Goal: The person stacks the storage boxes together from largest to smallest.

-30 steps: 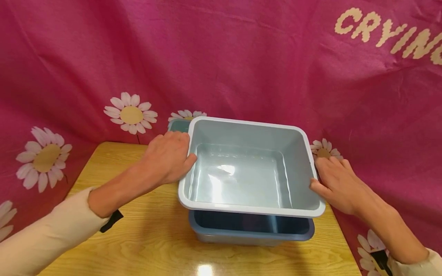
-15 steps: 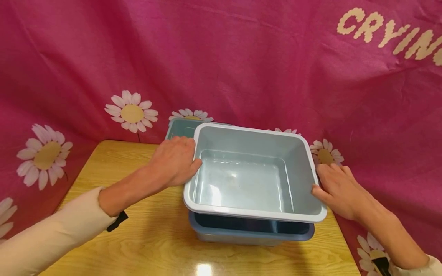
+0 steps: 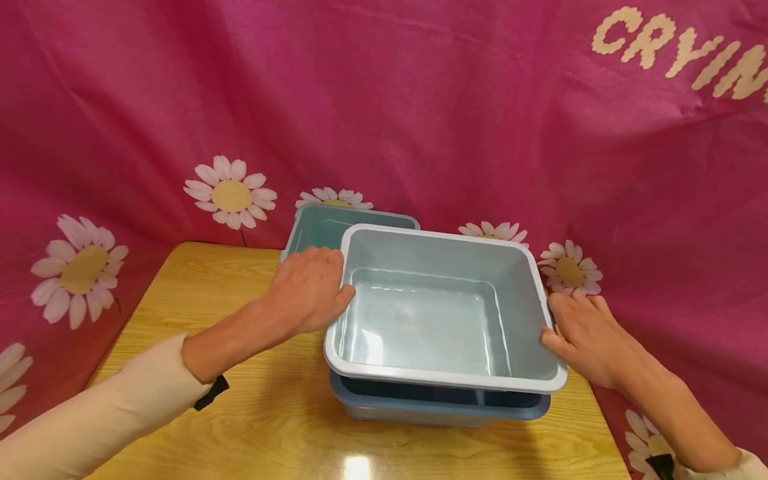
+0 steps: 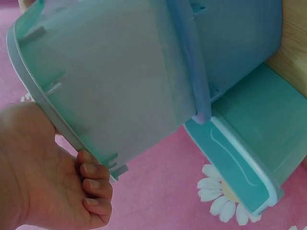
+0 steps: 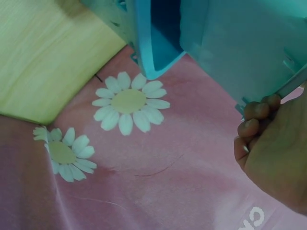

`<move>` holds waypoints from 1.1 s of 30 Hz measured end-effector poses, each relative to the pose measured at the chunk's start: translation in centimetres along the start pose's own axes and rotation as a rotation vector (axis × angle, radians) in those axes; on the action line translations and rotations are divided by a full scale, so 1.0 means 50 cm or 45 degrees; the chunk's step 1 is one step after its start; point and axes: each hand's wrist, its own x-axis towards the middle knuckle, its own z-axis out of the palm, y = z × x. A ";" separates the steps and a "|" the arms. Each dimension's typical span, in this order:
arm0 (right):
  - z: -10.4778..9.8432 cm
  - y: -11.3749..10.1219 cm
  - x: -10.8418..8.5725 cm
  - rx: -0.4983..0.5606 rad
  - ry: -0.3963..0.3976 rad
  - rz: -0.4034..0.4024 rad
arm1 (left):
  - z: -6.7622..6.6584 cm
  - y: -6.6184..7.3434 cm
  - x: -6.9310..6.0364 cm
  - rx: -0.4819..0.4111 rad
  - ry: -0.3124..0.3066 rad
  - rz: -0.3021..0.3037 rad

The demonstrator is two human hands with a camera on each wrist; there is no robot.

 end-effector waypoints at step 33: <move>0.084 0.013 -0.011 0.052 -0.085 0.054 | 0.083 0.006 -0.014 0.046 -0.015 -0.023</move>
